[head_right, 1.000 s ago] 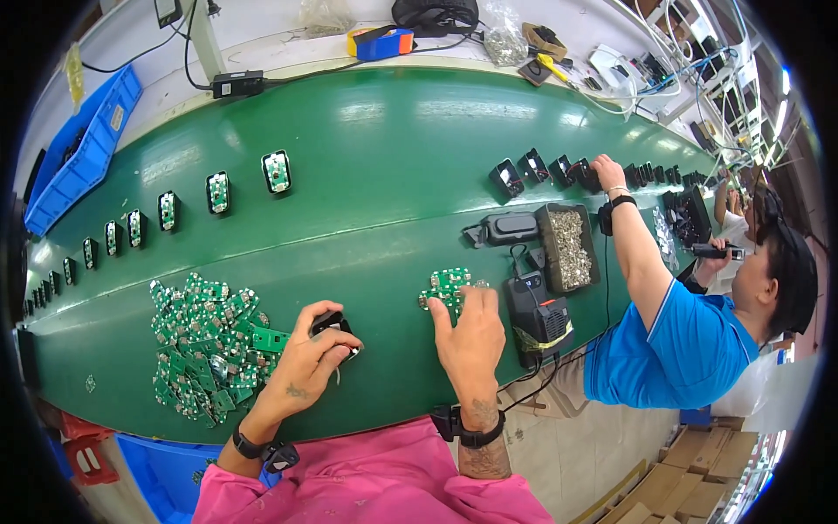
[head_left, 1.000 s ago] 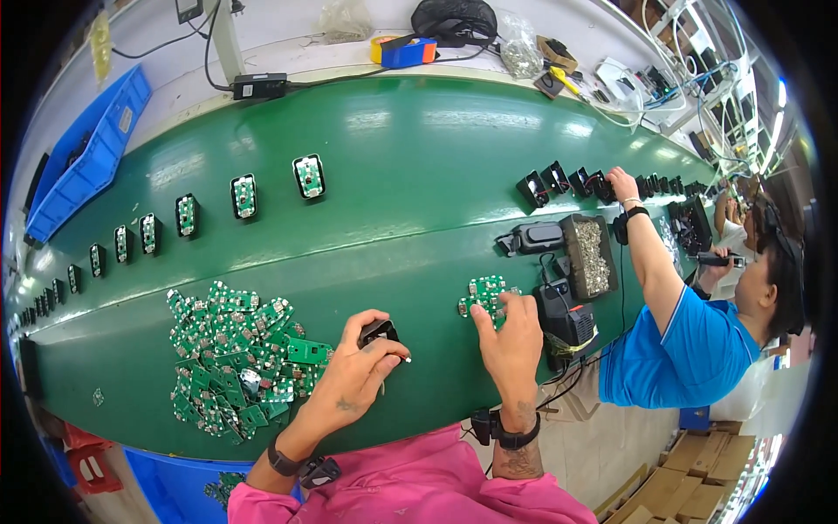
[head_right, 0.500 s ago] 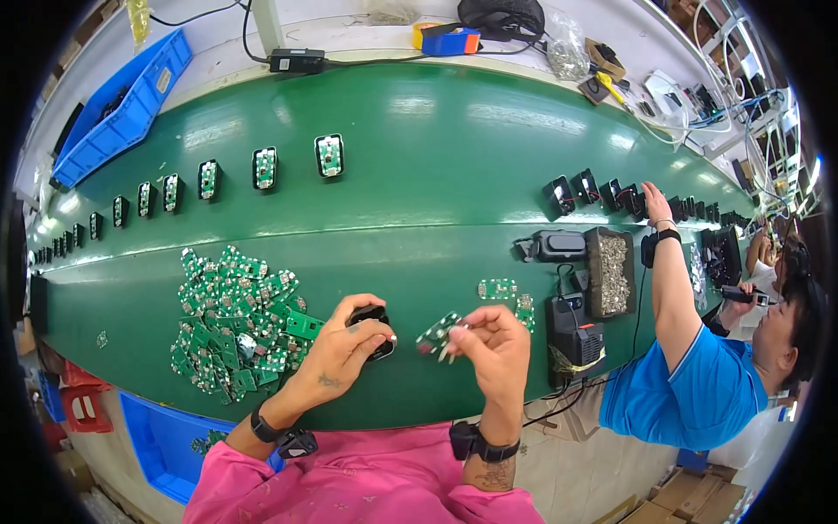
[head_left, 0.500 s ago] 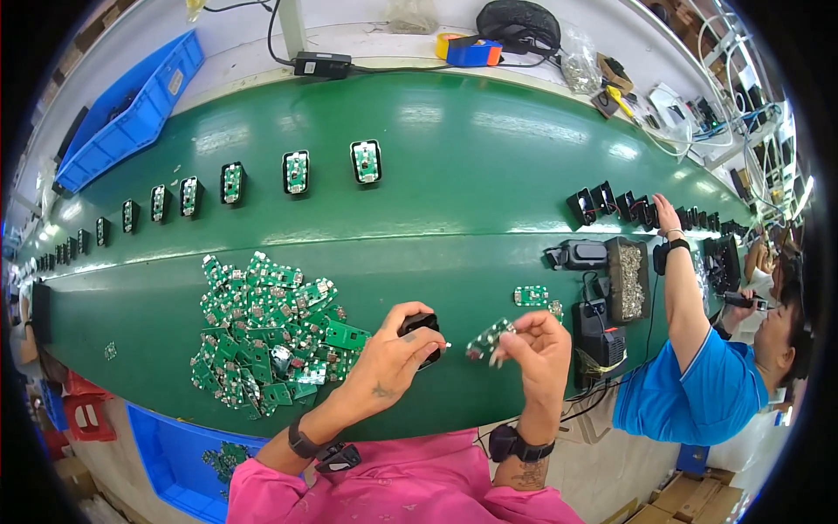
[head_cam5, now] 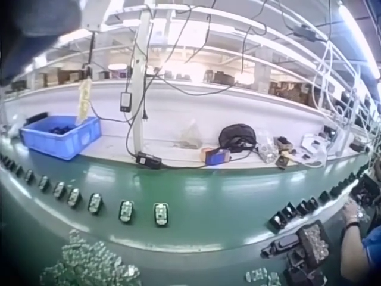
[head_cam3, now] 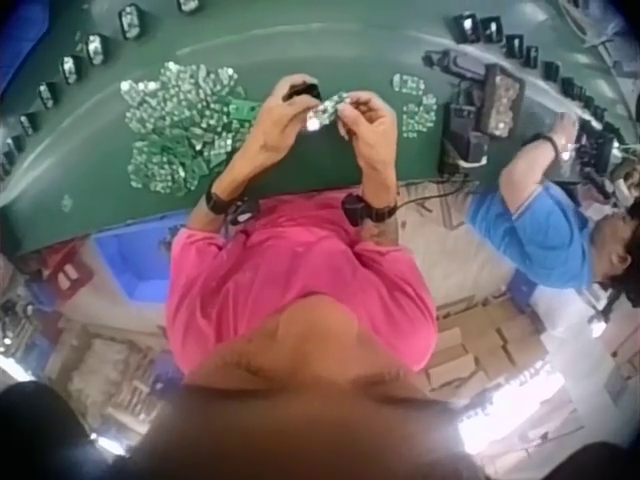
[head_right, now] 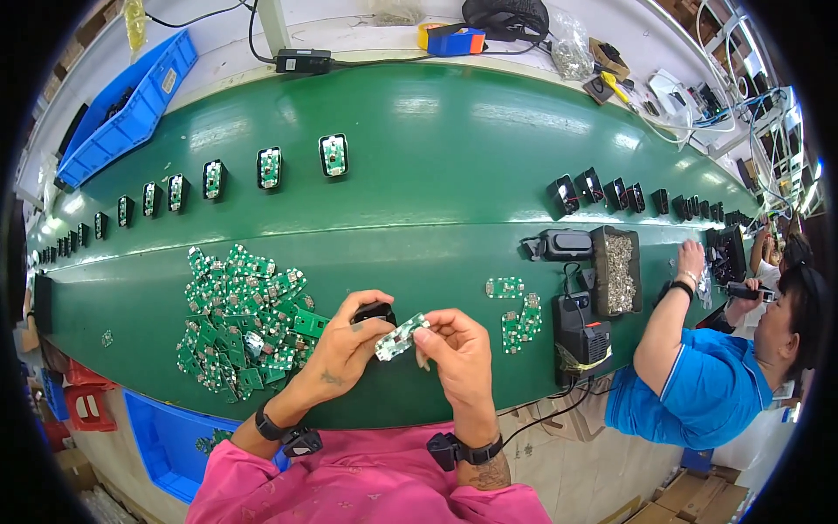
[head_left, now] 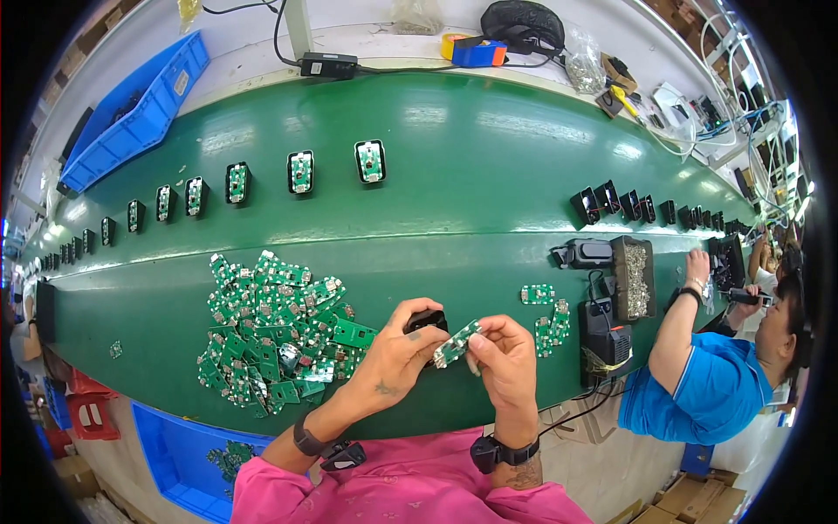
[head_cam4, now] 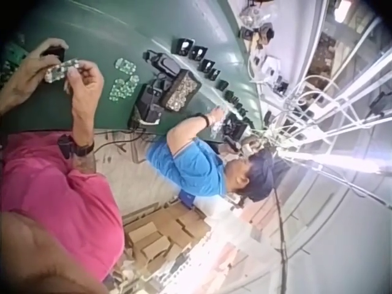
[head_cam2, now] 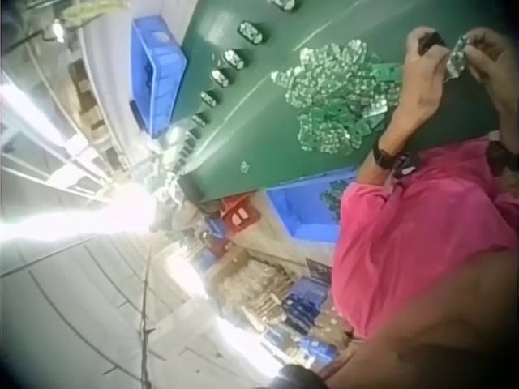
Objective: The person picks up a black housing and a circuit board, fits the board into the housing, and presses them together. They then place the assembled unit onto the green conveyor belt and repeat the process.
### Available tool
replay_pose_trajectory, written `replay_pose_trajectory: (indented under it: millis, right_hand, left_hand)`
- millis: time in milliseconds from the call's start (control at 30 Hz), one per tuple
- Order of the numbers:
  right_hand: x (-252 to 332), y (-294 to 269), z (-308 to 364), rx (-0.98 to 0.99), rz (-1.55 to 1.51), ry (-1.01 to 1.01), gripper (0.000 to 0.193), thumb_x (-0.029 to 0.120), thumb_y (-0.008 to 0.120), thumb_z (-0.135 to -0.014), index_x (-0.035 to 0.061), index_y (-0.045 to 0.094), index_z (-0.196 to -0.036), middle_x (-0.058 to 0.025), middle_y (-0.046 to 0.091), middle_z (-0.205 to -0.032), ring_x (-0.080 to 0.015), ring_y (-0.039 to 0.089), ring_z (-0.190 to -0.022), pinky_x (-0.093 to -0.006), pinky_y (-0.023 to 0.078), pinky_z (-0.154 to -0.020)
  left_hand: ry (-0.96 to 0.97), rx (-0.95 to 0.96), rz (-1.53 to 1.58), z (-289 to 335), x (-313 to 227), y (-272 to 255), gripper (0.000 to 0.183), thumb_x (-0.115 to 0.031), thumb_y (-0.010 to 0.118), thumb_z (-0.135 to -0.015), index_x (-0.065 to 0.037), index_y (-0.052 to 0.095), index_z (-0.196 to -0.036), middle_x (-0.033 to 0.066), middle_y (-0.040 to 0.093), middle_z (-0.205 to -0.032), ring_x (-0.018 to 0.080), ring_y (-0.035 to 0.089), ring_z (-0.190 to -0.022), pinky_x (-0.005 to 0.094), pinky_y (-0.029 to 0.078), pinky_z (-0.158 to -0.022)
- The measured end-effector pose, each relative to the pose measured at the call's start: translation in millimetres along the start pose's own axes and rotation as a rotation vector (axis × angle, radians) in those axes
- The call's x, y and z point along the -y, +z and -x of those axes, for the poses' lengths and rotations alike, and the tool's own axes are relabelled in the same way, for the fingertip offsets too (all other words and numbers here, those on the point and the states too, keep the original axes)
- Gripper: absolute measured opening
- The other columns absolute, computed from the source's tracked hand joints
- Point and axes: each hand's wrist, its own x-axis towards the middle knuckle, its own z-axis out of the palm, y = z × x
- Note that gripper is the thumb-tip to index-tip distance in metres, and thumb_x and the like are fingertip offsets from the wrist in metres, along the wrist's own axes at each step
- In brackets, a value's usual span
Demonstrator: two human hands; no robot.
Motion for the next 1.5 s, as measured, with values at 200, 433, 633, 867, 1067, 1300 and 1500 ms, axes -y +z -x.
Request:
replay_pose_trajectory:
  millis: [200, 433, 633, 867, 1067, 1300, 1500]
  right_hand:
    - [-0.6, -1.9, -3.7, -0.015, -0.061, 0.006, 0.012, -0.003, 0.064, -0.090, -0.0011, 0.059, -0.102, -0.0088, 0.067, -0.085, -0.0127, 0.061, -0.065, -0.0240, 0.048, -0.054]
    - [-5.3, -5.3, -2.6, 0.004, -0.056, 0.056, 0.012, -0.003, 0.064, -0.090, -0.0012, 0.059, -0.101, -0.0088, 0.067, -0.084, -0.0130, 0.062, -0.064, -0.0240, 0.048, -0.054]
    - [-9.4, -4.4, -2.5, -0.021, 0.064, 0.027, 0.009, 0.000, 0.067, -0.090, -0.0013, 0.060, -0.097, -0.0071, 0.067, -0.083, -0.0100, 0.060, -0.064, -0.0229, 0.047, -0.053]
    - [-7.3, 3.6, 1.1, -0.051, 0.184, 0.044, 0.009, 0.002, 0.070, -0.090, -0.0011, 0.062, -0.094, -0.0050, 0.067, -0.081, -0.0064, 0.058, -0.064, -0.0198, 0.044, -0.052]
    - [-3.8, 11.9, 3.3, -0.096, 0.333, -0.028, 0.012, 0.005, 0.073, -0.090, -0.0020, 0.064, -0.093, -0.0020, 0.065, -0.078, -0.0046, 0.057, -0.062, -0.0185, 0.043, -0.053]
    - [-1.1, 19.9, 10.0, -0.009, 0.721, -0.483, 0.015, -0.001, 0.071, -0.087, -0.0006, 0.073, -0.102, -0.0102, 0.069, -0.089, -0.0117, 0.065, -0.064, -0.0227, 0.051, -0.055]
    - [5.1, 24.5, 7.8, 0.080, 0.694, -0.412, 0.017, -0.003, 0.067, -0.089, -0.0001, 0.073, -0.105, -0.0101, 0.069, -0.088, -0.0125, 0.067, -0.064, -0.0237, 0.052, -0.054]
  left_hand:
    - [-0.085, 0.054, 0.093, 0.6, -5.1, -2.1, 0.020, 0.004, 0.056, -0.088, -0.003, 0.066, -0.104, 0.0172, 0.052, -0.130, 0.0328, 0.056, -0.117, 0.0388, 0.046, -0.097]
    - [-0.077, 0.052, 0.109, -0.2, -4.0, -3.4, 0.021, 0.006, 0.056, -0.087, -0.003, 0.066, -0.103, 0.0170, 0.052, -0.130, 0.0329, 0.056, -0.118, 0.0383, 0.047, -0.097]
    - [-0.185, 0.065, 0.177, -0.7, -15.0, -1.7, 0.049, 0.002, 0.066, -0.081, -0.003, 0.050, -0.127, 0.0166, 0.049, -0.137, 0.0316, 0.054, -0.123, 0.0378, 0.046, -0.102]
    - [-0.356, 0.113, 0.416, -0.4, -2.6, -7.6, 0.074, -0.001, 0.078, -0.080, -0.005, 0.041, -0.144, 0.0135, 0.045, -0.144, 0.0167, 0.058, -0.117, 0.0296, 0.054, -0.092]
    - [-0.422, 0.084, 0.735, 1.0, -4.7, -5.4, 0.061, -0.002, 0.063, -0.092, -0.007, 0.039, -0.148, 0.0115, 0.058, -0.125, 0.0165, 0.069, -0.095, 0.0253, 0.058, -0.072]
    - [-0.456, 0.077, 0.726, 0.3, -3.4, -4.2, 0.055, -0.001, 0.057, -0.094, -0.007, 0.040, -0.146, 0.0117, 0.059, -0.123, 0.0158, 0.069, -0.092, 0.0253, 0.060, -0.068]
    - [-0.413, 0.086, 0.613, 0.3, -4.0, -3.2, 0.053, 0.001, 0.057, -0.093, -0.009, 0.044, -0.144, 0.0105, 0.061, -0.122, 0.0146, 0.067, -0.093, 0.0277, 0.061, -0.069]
